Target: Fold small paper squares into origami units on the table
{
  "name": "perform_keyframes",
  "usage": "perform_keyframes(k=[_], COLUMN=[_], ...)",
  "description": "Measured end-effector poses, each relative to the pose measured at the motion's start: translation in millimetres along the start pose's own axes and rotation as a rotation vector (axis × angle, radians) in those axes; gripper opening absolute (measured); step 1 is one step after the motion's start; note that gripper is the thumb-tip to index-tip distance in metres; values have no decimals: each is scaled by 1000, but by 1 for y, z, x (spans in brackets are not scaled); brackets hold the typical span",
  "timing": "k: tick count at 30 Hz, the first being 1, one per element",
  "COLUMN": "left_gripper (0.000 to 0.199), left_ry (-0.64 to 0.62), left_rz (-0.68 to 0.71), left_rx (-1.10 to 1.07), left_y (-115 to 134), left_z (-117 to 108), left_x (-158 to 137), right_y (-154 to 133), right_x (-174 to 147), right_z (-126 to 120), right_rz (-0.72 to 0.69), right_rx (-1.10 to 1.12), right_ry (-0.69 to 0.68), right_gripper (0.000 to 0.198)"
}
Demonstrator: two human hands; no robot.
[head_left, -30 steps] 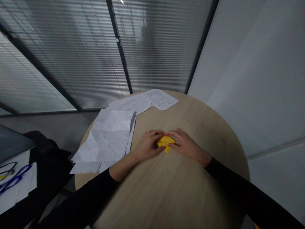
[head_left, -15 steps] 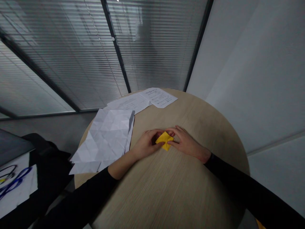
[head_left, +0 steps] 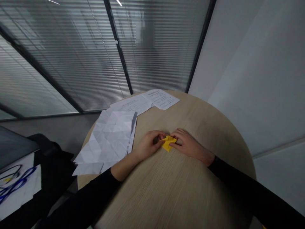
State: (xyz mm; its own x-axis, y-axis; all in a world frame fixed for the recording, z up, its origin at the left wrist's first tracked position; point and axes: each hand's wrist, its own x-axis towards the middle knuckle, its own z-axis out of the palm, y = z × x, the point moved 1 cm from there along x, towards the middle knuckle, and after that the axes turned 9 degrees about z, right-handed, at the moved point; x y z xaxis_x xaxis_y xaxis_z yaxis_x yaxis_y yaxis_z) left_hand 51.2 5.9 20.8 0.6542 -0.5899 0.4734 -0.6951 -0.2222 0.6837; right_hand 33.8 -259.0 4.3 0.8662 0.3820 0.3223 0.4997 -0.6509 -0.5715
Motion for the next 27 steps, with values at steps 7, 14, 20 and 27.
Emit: perform_keyframes(k=[7,14,20,27], left_gripper=[14,21,24,22], left_ry=[-102,-41,-83,-214], left_rz=[13,179,258,203], left_rx=[215,310,505,422], left_y=[-2,9,9,7], left_z=[-3,-12,-15,-9], left_x=[2,2,2,2], right_y=[7,1,-1,2], right_x=[-1,-2,-2,-1], right_z=[1,-9,-15,-11], right_rz=[-13,-48,-102,-88], right_rx=[9,12,-62,-75], right_ry=[13,136,161,-3], right_gripper=[10,6,24,5])
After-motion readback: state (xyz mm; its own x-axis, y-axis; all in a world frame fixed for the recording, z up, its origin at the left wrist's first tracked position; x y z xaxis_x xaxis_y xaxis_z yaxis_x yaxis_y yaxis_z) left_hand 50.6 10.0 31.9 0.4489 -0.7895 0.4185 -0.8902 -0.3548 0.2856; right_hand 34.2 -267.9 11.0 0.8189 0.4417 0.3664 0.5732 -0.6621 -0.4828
